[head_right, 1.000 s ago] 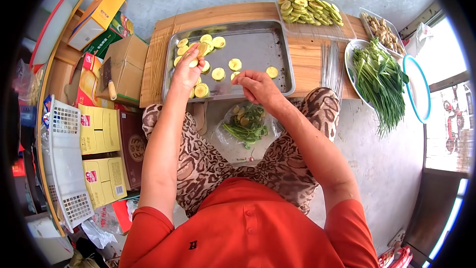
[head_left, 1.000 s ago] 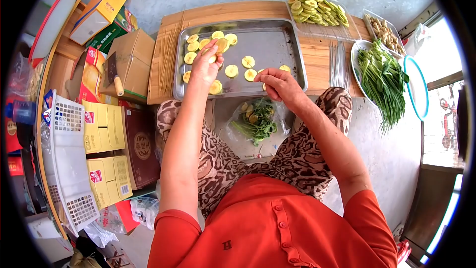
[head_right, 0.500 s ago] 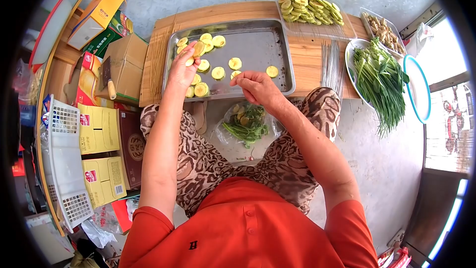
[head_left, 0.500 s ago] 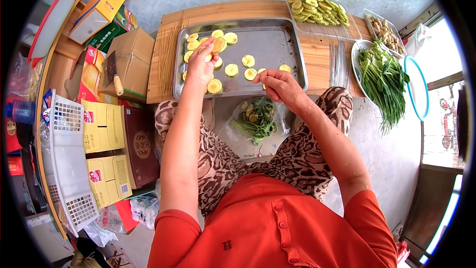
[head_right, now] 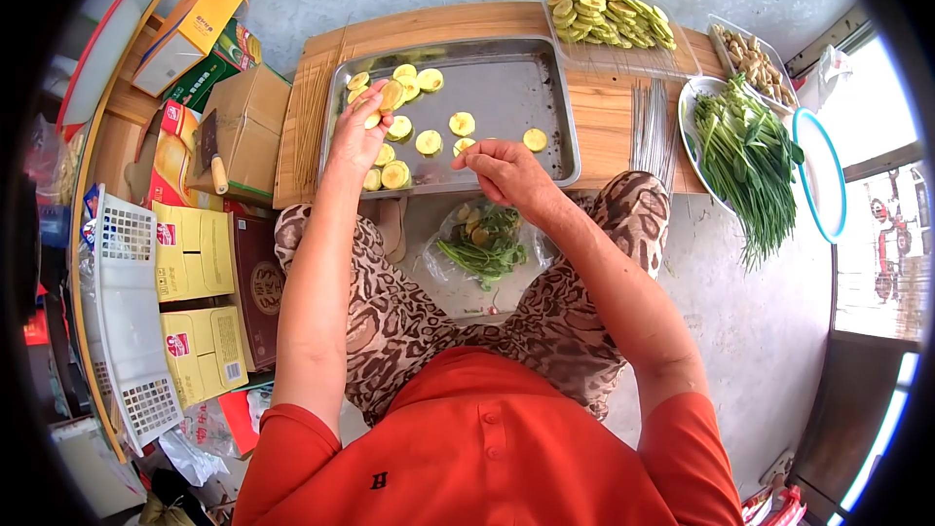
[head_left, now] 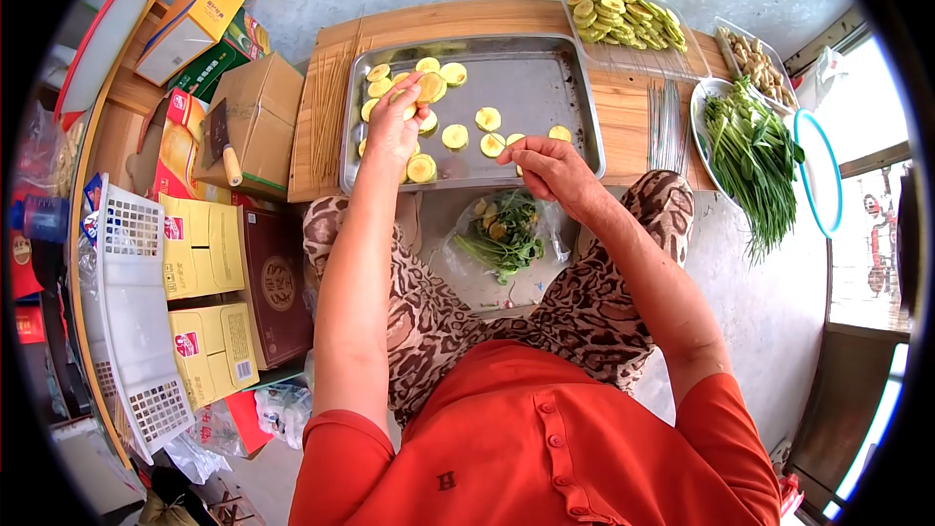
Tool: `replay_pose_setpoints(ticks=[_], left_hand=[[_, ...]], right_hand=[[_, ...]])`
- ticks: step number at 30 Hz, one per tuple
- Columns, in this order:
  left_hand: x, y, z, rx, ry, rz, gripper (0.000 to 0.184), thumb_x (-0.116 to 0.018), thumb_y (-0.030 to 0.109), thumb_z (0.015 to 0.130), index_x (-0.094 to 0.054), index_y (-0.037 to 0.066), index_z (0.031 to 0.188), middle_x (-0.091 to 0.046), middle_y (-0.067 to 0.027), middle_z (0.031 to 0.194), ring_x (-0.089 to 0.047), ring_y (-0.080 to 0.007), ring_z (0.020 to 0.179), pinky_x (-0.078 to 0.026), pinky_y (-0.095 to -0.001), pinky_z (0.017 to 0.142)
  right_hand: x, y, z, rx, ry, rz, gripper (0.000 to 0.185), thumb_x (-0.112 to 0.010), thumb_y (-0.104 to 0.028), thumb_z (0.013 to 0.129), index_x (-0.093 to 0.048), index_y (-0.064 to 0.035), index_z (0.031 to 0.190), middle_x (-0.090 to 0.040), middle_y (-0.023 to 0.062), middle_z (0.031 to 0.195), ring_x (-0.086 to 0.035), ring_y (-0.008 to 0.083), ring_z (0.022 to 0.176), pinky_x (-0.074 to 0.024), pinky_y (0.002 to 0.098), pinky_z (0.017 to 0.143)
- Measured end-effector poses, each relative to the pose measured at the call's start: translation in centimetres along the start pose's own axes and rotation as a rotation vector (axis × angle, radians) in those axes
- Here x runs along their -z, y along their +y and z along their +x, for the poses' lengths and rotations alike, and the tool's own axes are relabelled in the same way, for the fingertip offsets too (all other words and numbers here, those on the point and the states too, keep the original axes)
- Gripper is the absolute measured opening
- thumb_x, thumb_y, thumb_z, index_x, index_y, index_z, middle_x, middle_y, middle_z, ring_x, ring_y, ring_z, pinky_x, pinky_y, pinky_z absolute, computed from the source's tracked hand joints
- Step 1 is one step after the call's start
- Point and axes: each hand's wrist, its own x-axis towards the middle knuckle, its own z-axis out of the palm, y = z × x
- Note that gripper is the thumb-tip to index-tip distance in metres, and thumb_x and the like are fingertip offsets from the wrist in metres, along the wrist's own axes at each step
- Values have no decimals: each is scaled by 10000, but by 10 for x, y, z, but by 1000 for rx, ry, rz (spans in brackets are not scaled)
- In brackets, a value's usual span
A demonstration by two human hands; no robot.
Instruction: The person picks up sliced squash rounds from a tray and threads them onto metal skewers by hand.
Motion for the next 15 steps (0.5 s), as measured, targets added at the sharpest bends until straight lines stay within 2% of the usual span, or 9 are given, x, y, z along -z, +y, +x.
replay_pose_setpoints(ticks=[7,9,15], left_hand=[[4,-1,1,-3,15,38,177,-618,19,841,-619,28,1017,-617,-75,1053,-537,-138,768,-447,-261,627],[6,-1,2,5,-10,64,201,-619,34,840,-618,36,1041,-605,-63,1090,-535,-124,870,-431,-265,663],[5,-1,0,-2,-22,107,209,-632,48,839,-621,34,1047,-605,-64,1100,-535,-119,881,-431,-257,662]], right_hand=[[0,-1,-1,-7,-6,-11,210,-470,-171,932,-616,-21,944,-388,-48,515,-318,36,426,-233,208,405],[1,-1,-1,-9,-7,-10,210,-470,-170,933,-618,-21,943,-386,-48,515,-318,36,427,-233,208,405],[0,0,-1,-18,6,-32,213,-461,-167,943,-623,-28,948,-378,-53,509,-307,34,419,-236,204,401]])
